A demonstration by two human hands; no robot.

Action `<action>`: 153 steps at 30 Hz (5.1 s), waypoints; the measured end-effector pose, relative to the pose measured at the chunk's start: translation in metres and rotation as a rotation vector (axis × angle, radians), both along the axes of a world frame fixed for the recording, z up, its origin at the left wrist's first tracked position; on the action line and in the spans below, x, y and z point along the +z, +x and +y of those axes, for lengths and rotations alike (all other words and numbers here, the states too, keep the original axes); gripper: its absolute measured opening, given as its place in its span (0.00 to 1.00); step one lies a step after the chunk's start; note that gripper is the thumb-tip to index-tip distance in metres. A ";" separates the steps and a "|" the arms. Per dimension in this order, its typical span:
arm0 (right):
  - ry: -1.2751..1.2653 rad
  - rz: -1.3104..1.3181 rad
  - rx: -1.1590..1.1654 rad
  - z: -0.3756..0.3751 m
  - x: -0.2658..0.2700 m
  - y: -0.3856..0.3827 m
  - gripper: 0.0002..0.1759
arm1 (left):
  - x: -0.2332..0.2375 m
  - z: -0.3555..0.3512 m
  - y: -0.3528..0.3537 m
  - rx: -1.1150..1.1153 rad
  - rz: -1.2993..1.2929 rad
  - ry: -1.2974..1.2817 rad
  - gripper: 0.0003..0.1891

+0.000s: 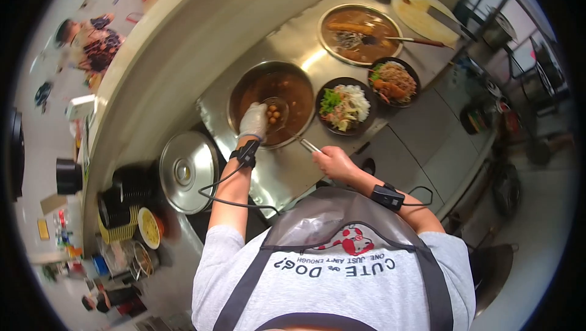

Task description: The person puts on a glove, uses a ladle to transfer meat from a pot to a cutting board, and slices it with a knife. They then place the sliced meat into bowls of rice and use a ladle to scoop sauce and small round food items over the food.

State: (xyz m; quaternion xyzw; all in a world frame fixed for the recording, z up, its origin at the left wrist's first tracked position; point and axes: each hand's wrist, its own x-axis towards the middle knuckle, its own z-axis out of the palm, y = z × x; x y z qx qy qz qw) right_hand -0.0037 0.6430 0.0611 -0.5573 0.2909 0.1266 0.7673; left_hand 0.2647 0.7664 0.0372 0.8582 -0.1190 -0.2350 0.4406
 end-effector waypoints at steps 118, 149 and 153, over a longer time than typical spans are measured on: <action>-0.155 0.059 -0.017 -0.184 -0.005 -0.169 0.23 | 0.065 -0.272 -0.106 -0.694 -0.263 -0.313 0.11; 0.030 0.009 -0.491 -0.392 -0.039 -0.318 0.17 | 0.145 -0.285 -0.184 0.101 0.267 -0.778 0.15; -0.026 -0.050 -0.462 -0.417 -0.032 -0.282 0.18 | 0.158 -0.278 -0.198 0.210 0.408 -1.024 0.17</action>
